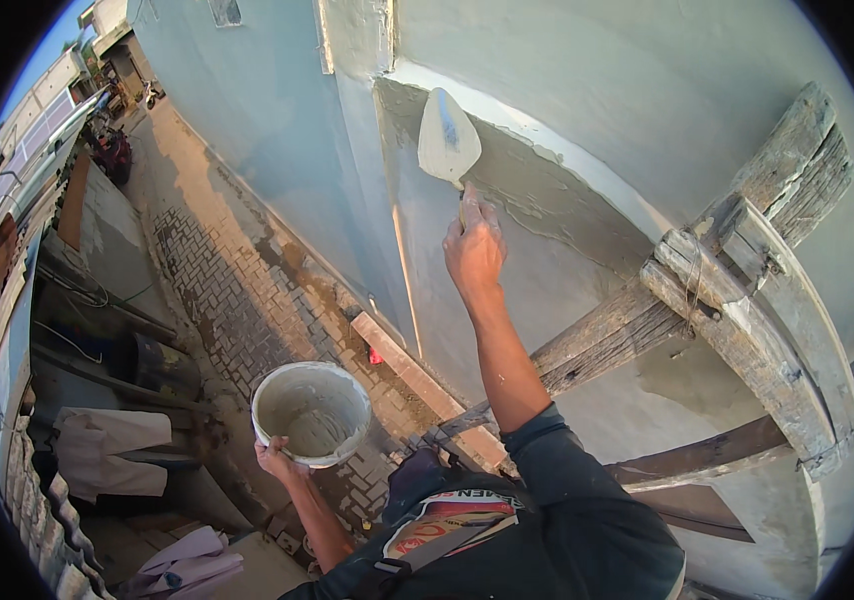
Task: The person applies plaster to a wall using a trowel, taking the material from a bucket and smoothing it over the surface while standing on a wooden scaffold.
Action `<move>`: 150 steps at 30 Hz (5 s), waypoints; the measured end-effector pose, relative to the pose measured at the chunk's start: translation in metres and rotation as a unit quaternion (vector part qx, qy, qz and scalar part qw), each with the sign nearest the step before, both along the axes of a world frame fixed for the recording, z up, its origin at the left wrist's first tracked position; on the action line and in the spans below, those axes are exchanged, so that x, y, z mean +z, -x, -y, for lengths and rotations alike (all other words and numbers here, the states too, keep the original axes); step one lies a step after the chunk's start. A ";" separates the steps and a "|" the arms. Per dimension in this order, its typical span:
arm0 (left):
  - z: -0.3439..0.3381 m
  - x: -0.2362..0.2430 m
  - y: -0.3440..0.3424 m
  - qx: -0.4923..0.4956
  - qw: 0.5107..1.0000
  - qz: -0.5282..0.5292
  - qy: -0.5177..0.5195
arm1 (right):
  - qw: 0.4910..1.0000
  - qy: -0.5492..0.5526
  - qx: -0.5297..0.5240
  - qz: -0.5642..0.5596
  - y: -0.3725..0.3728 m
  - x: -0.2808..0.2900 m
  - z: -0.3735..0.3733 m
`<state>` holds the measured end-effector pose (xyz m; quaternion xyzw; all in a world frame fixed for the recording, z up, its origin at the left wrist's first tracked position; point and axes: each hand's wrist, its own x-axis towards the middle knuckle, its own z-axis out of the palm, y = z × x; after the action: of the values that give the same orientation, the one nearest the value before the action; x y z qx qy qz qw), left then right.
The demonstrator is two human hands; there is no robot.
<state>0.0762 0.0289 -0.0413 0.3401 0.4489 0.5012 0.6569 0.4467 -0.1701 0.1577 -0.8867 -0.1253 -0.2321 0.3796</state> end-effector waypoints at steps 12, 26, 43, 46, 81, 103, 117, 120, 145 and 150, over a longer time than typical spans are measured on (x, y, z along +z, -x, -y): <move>-0.004 0.001 0.021 0.021 1.000 0.007 -0.009 | 0.943 -0.188 0.207 -0.178 -0.004 0.008 -0.023; -0.002 -0.017 0.044 0.011 0.999 -0.033 -0.020 | 0.835 -0.324 0.292 -0.336 -0.068 -0.007 -0.053; 0.007 -0.009 0.056 -0.007 0.999 0.029 -0.011 | 0.844 -0.353 0.308 -0.260 -0.058 -0.005 -0.063; 0.005 -0.013 0.054 -0.016 1.000 -0.002 -0.026 | 0.832 -0.355 0.322 -0.279 -0.074 0.003 -0.081; 0.026 -0.001 0.090 0.011 1.000 -0.009 -0.021 | 0.873 -0.343 0.298 -0.181 -0.064 -0.061 -0.098; 0.037 -0.013 0.085 -0.055 0.997 -0.050 -0.027 | 0.872 -0.402 0.229 -0.161 -0.119 -0.095 -0.147; 0.053 0.004 0.093 -0.084 0.996 -0.027 -0.013 | 0.867 -0.425 0.225 -0.133 -0.096 -0.063 -0.134; 0.050 -0.006 0.106 -0.087 0.996 -0.034 -0.018 | 0.872 -0.410 0.204 -0.171 -0.099 -0.068 -0.110; 0.044 -0.003 0.075 -0.039 0.998 -0.058 -0.009 | 0.927 -0.323 0.157 -0.105 -0.085 -0.074 -0.083; 0.040 -0.013 0.084 -0.030 0.999 -0.027 -0.030 | 0.813 -0.522 0.211 -0.151 -0.028 -0.037 -0.051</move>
<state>-0.0080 -0.0107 -0.0540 0.3865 0.4406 0.4853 0.6488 0.4746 -0.1194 0.1210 -0.5311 -0.1103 -0.0402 0.8391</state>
